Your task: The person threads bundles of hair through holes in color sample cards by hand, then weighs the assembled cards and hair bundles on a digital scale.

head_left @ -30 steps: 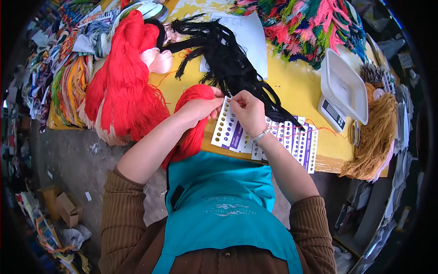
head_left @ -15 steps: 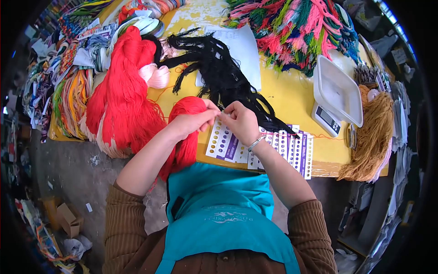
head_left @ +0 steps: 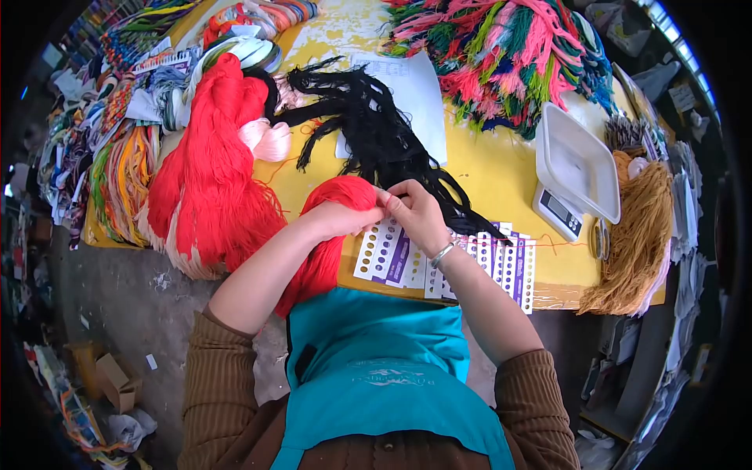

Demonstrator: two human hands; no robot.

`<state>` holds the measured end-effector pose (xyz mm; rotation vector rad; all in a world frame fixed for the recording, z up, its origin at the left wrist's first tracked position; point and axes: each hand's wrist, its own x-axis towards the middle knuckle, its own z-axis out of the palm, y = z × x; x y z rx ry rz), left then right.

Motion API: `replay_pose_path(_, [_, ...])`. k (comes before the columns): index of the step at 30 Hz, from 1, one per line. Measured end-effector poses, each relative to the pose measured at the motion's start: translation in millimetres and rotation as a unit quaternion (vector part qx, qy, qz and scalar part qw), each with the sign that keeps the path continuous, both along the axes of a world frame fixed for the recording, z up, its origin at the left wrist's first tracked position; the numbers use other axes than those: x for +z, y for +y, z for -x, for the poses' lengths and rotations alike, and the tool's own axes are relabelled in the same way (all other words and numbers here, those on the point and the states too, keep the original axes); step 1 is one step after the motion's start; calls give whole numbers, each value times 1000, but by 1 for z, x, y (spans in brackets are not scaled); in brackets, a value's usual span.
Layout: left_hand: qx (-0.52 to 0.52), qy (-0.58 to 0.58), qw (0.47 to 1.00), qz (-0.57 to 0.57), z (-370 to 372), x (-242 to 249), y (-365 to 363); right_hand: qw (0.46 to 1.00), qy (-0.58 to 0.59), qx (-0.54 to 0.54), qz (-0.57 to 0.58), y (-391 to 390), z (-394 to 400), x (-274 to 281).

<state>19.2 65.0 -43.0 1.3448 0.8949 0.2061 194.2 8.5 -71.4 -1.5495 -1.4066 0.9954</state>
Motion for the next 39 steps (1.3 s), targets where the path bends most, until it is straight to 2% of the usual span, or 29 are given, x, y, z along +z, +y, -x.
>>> replay_pose_path(3, [91,-109,973,183,17,5,21,999,-22,0,36,2,0,0])
replay_pose_path(6, [166,-159,937,265,65,14,51,996,-70,14,61,0,2,19])
replay_pose_path(7, [238,-178,923,246,82,29,60,992,-97,27,75,0,2,22])
replay_pose_path(8, [270,-171,933,164,99,50,71,992,-96,27,75,0,2,24])
replay_pose_path(9, [286,-208,923,154,121,61,89,991,-102,33,84,0,2,26])
replay_pose_path(10, [336,-265,889,160,145,65,106,989,-109,39,93,0,2,27])
replay_pose_path(12, [370,-413,822,131,192,62,143,989,-112,42,92,0,1,26])
replay_pose_path(13, [370,-412,822,130,193,66,142,988,-115,43,90,0,1,26])
replay_pose_path(15, [519,-251,816,-44,191,71,139,990,-114,38,80,-1,2,23])
replay_pose_path(17, [523,-209,822,-82,148,67,104,990,-113,34,72,-2,2,22])
replay_pose_path(18, [475,-257,841,-28,128,66,87,992,-102,31,64,-2,1,21])
replay_pose_path(20, [431,-326,839,58,85,75,42,995,-82,25,46,-2,2,18])
replay_pose_path(22, [346,-360,857,127,61,72,11,999,12,17,29,2,2,-2])
replay_pose_path(23, [293,-381,866,140,54,68,-1,997,81,13,9,0,7,7])
replay_pose_path(25, [254,-416,852,188,42,61,-14,988,139,23,-56,-7,18,32])
replay_pose_path(29, [218,-396,872,189,27,60,-35,953,295,62,-9,-24,41,79])
replay_pose_path(34, [157,-366,905,147,19,65,-53,930,362,49,51,-36,50,81])
replay_pose_path(36, [157,-365,905,151,22,67,-55,879,465,25,108,-38,42,80])
replay_pose_path(39, [155,-357,906,166,25,71,-57,870,484,2,98,-42,42,84])
